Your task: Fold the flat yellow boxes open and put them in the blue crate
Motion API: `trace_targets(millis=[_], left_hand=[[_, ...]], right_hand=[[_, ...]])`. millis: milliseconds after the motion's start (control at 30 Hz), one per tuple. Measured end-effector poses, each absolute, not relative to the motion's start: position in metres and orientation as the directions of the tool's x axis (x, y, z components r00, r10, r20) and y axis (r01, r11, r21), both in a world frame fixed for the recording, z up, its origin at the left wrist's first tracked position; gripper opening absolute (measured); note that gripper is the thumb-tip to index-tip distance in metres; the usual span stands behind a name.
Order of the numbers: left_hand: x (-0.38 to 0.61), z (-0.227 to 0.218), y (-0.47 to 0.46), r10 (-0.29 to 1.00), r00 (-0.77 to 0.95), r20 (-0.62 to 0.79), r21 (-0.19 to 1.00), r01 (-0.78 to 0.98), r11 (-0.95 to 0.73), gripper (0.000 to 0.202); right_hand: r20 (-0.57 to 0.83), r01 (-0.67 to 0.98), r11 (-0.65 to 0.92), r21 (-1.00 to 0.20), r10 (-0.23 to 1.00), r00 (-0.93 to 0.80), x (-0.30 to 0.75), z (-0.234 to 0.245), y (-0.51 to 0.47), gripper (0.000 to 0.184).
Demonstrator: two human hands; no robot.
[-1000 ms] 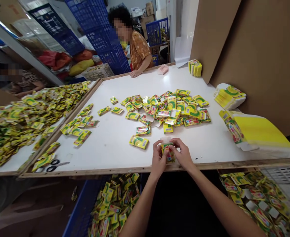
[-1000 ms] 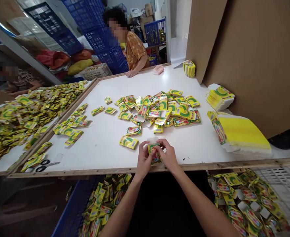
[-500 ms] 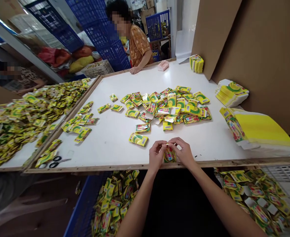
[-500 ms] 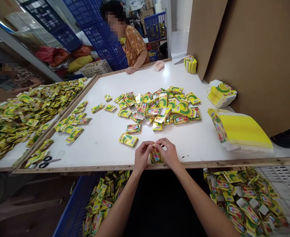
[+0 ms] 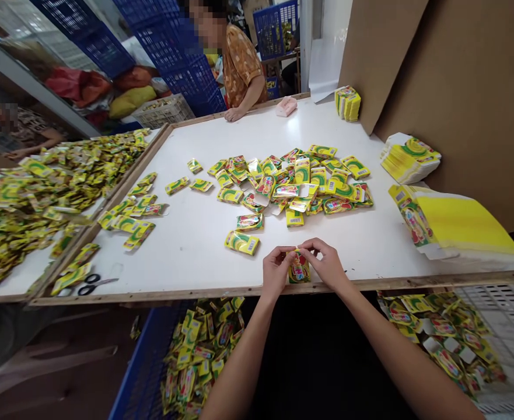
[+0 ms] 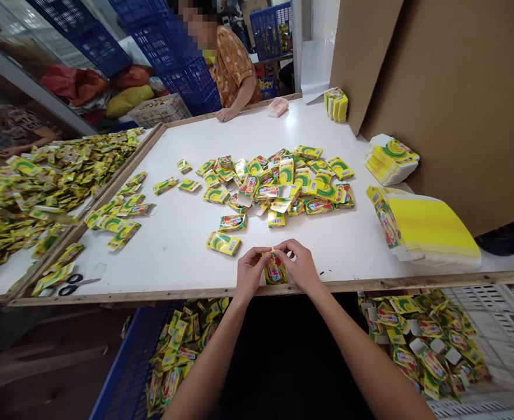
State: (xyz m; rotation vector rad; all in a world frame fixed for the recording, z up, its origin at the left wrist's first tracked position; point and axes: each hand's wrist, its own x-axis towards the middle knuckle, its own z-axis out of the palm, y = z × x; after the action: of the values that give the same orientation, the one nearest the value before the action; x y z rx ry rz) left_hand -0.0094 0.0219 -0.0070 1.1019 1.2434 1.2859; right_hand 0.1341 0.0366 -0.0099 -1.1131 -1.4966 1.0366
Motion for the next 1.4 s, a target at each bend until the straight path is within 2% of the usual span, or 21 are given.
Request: trace_targets(millis=[167,233,300,367,400,467,600,667,733,900,1000,1100,1200,1300,1400], left_hand=[[-0.018,-0.002,0.008,0.998,-0.055,-0.015,1.000,-0.006,0.015,0.023],[-0.039,0.011,-0.008,0.992,-0.128,0.018,0.996,0.086,-0.007,0.021],[-0.073,0.031,-0.027,0.972,-0.228,0.061,0.963,0.271,0.003,0.023],[-0.110,0.052,-0.042,0.968,-0.246,0.050,0.867,0.492,0.080,0.027],[-0.124,0.060,-0.044,0.965,-0.246,0.096,0.767,0.636,0.086,0.029],[-0.137,0.066,-0.036,0.946,-0.283,0.159,0.613,0.779,0.130,0.039],[-0.112,0.037,0.019,0.941,-0.332,0.056,0.405,0.870,0.283,0.064],[-0.095,0.019,0.044,0.917,-0.386,0.098,0.294,0.892,0.344,0.067],[-0.088,0.005,0.052,0.903,-0.394,0.169,0.265,0.901,0.344,0.062],[-0.096,-0.003,0.022,0.917,-0.340,0.210,0.331,0.907,0.260,0.030],[-0.095,0.001,0.019,0.899,-0.367,0.238,0.361,0.893,0.269,0.044],[-0.086,0.005,0.038,0.858,-0.480,0.186,0.468,0.811,0.352,0.064],[-0.082,0.008,0.050,0.845,-0.523,0.115,0.570,0.731,0.375,0.055],[-0.082,0.009,0.037,0.871,-0.486,0.077,0.681,0.663,0.310,0.044],[-0.077,0.006,0.013,0.916,-0.401,0.017,0.836,0.509,0.207,0.034]], right_hand=[[0.231,0.104,0.248,-0.963,0.962,-0.147,0.135,-0.016,0.027,0.018],[0.245,0.099,0.259,-0.961,0.960,-0.133,0.137,-0.017,0.023,0.020],[0.205,0.103,0.211,-0.972,0.976,-0.073,0.139,-0.019,0.020,0.027],[0.126,0.114,0.127,-0.985,0.992,-0.017,0.141,-0.023,0.019,0.034],[0.097,0.123,0.098,-0.988,0.995,-0.014,0.140,-0.024,0.019,0.033],[0.073,0.144,0.080,-0.986,0.996,-0.052,0.135,-0.027,0.020,0.030],[0.073,0.181,0.098,-0.979,0.988,-0.139,0.122,-0.027,0.023,0.030],[0.086,0.201,0.114,-0.973,0.986,-0.145,0.119,-0.026,0.022,0.030],[0.098,0.211,0.123,-0.970,0.987,-0.125,0.120,-0.026,0.021,0.030],[0.107,0.220,0.124,-0.968,0.990,-0.089,0.117,-0.027,0.020,0.028],[0.110,0.217,0.137,-0.966,0.985,-0.133,0.109,-0.027,0.021,0.026],[0.106,0.236,0.147,-0.961,0.979,-0.176,0.105,-0.026,0.021,0.025],[0.103,0.245,0.146,-0.958,0.978,-0.181,0.105,-0.027,0.021,0.024],[0.092,0.203,0.122,-0.972,0.984,-0.152,0.106,-0.028,0.021,0.023],[0.082,0.156,0.101,-0.983,0.989,-0.122,0.102,-0.031,0.023,0.023]])
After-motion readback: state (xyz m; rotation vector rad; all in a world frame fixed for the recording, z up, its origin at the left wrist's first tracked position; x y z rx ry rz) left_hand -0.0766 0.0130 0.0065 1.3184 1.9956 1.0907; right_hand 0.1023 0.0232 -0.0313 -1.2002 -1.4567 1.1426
